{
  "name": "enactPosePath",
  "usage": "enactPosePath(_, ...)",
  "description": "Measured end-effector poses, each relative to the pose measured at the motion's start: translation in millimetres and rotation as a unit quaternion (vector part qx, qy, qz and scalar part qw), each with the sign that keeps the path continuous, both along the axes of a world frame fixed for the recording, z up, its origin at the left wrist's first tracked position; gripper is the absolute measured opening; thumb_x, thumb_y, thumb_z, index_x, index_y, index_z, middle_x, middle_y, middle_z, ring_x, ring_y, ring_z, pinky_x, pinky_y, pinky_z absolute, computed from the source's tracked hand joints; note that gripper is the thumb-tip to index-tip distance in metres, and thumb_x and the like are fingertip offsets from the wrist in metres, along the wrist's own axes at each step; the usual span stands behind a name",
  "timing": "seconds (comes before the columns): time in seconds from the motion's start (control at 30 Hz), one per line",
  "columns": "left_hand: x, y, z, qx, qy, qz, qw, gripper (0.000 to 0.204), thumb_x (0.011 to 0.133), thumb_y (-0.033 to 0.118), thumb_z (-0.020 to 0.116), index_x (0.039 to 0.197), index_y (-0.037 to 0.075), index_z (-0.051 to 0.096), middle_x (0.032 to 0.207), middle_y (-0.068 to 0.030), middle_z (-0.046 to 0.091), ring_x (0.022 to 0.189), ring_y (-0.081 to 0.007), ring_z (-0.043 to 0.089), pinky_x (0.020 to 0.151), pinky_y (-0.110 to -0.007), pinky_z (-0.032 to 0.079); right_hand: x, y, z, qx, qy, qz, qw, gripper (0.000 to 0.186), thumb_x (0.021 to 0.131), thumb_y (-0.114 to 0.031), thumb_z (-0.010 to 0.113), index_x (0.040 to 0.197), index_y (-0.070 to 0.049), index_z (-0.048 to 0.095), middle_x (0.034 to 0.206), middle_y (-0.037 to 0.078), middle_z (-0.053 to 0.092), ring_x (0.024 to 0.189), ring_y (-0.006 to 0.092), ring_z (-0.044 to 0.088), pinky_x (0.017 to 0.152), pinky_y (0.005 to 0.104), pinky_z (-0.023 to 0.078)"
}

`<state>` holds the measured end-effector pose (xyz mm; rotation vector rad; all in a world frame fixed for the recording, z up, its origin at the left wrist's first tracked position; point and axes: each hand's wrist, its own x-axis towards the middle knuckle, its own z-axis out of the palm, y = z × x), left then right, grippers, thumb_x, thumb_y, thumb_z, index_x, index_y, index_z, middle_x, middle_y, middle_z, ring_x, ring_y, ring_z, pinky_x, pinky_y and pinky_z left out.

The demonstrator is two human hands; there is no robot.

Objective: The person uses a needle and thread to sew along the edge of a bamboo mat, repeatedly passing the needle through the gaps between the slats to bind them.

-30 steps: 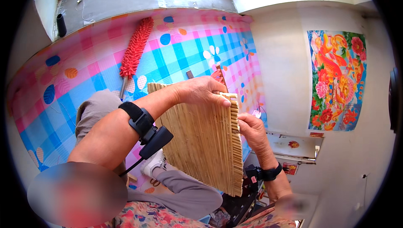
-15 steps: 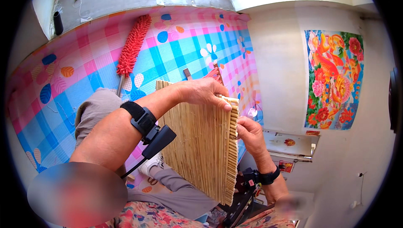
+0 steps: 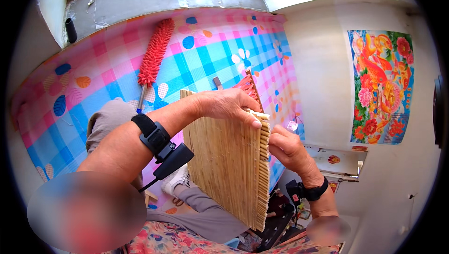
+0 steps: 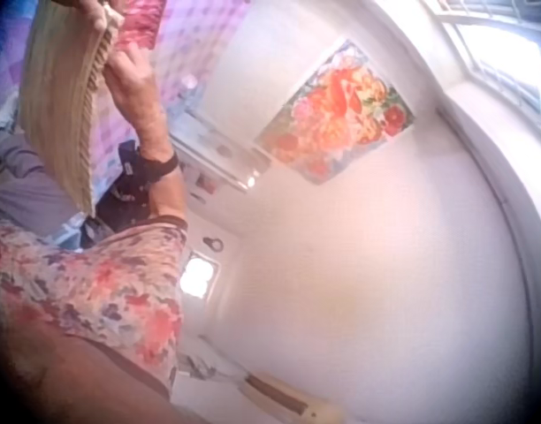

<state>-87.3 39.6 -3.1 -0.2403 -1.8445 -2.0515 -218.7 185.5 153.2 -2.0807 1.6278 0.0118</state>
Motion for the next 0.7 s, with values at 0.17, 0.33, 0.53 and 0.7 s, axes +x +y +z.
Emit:
enactPosePath(0.17, 3.8, -1.4, 2.5, 0.008, -0.031, -0.009, 0.999, 0.050, 0.081, 0.047, 0.069, 0.107, 0.005, 0.066, 0.094, -0.0048, 0.066, 0.092, -0.0134, 0.059, 0.081, -0.031, 0.046, -6.2, 2.8, -3.3, 0.037, -0.069, -0.052, 0.996, 0.015, 0.079, 0.006, 0.063, 0.092, 0.000, 0.060, 0.078, 0.008, 0.051, 0.071, 0.0219, 0.055, 0.060, 0.0305, 0.046)
enactPosePath(0.33, -3.6, -0.5, 0.5, -0.007, -0.034, -0.015, 0.999, 0.051, 0.080, 0.048, 0.069, 0.109, 0.005, 0.065, 0.096, -0.0048, 0.066, 0.094, -0.0133, 0.059, 0.082, -0.031, 0.046, -15.4, 2.4, -3.2, 0.065, -0.110, -0.055, 0.990, 0.015, 0.082, 0.006, 0.060, 0.096, 0.001, 0.061, 0.079, 0.007, 0.052, 0.071, 0.0171, 0.056, 0.061, 0.0287, 0.048)
enactPosePath(0.53, -3.2, -2.6, -1.3, -0.022, -0.037, -0.016, 0.999, 0.047, 0.080, 0.047, 0.069, 0.099, 0.004, 0.065, 0.086, -0.0024, 0.064, 0.086, -0.0118, 0.058, 0.076, -0.031, 0.046, -18.1, 4.1, -6.1, 0.067, -0.138, -0.051, 0.987, 0.012, 0.086, 0.003, 0.058, 0.097, 0.002, 0.061, 0.080, 0.008, 0.054, 0.073, 0.0174, 0.057, 0.062, 0.0279, 0.048)
enactPosePath(0.7, -2.2, 0.0, 2.2, -0.001, -0.011, -0.004, 1.000, 0.045, 0.081, 0.046, 0.069, 0.097, 0.005, 0.065, 0.082, -0.0014, 0.062, 0.083, -0.0111, 0.057, 0.074, -0.030, 0.045, -23.2, 6.2, -6.1, 0.075, -0.163, -0.066, 0.981, 0.013, 0.087, 0.001, 0.058, 0.099, 0.002, 0.062, 0.080, 0.008, 0.055, 0.075, 0.0179, 0.058, 0.065, 0.0278, 0.047)
